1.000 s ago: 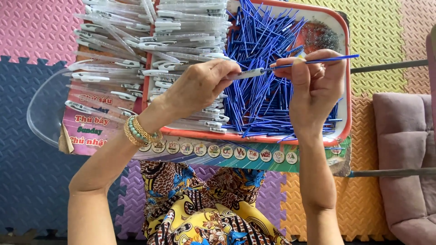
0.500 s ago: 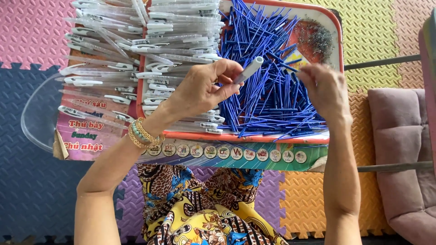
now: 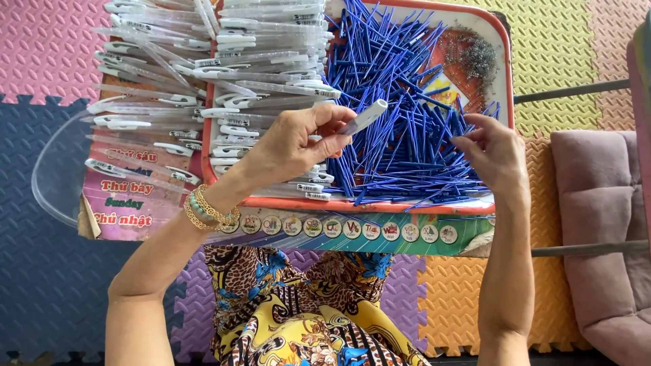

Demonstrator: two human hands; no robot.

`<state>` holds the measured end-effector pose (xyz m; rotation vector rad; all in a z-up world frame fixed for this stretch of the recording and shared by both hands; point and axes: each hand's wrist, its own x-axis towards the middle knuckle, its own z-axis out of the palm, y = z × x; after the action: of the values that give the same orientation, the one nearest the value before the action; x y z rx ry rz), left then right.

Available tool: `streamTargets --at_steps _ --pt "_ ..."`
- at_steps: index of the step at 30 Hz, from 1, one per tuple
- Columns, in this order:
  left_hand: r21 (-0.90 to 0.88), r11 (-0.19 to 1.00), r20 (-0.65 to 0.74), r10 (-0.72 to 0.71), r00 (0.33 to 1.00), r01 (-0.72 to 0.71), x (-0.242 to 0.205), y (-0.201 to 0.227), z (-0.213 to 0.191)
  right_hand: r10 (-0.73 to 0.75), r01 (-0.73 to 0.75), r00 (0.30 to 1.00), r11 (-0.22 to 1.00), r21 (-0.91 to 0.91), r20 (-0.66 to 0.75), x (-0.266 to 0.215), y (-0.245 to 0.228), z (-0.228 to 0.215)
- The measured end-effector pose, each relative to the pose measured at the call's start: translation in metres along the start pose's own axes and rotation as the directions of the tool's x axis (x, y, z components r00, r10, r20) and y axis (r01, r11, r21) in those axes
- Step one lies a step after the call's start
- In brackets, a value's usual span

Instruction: Assembling ballpoint pens by inserting blue ink refills into white pen bodies.

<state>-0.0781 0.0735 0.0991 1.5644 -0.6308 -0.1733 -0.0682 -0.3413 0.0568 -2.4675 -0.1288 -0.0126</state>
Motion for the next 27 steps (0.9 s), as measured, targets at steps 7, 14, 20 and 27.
streamTargets --at_steps 7,14,20,27 --pt "-0.009 1.000 0.004 -0.008 1.000 0.008 -0.001 -0.001 0.001 -0.019 0.060 0.996 0.847 0.527 -0.082 0.000 -0.022 0.011" --pt "-0.125 0.992 0.066 -0.006 0.998 0.014 -0.005 -0.002 -0.001 -0.033 0.123 0.992 0.552 0.825 -0.126 -0.006 -0.087 0.017" --pt "-0.100 0.994 0.089 0.045 0.995 -0.036 -0.006 -0.020 -0.004 -0.063 0.186 0.982 0.444 0.877 -0.176 -0.001 -0.110 0.029" --pt "-0.160 0.987 0.155 0.038 0.987 -0.013 -0.007 -0.030 0.000 -0.107 0.227 0.974 0.395 0.890 -0.200 0.001 -0.123 0.047"
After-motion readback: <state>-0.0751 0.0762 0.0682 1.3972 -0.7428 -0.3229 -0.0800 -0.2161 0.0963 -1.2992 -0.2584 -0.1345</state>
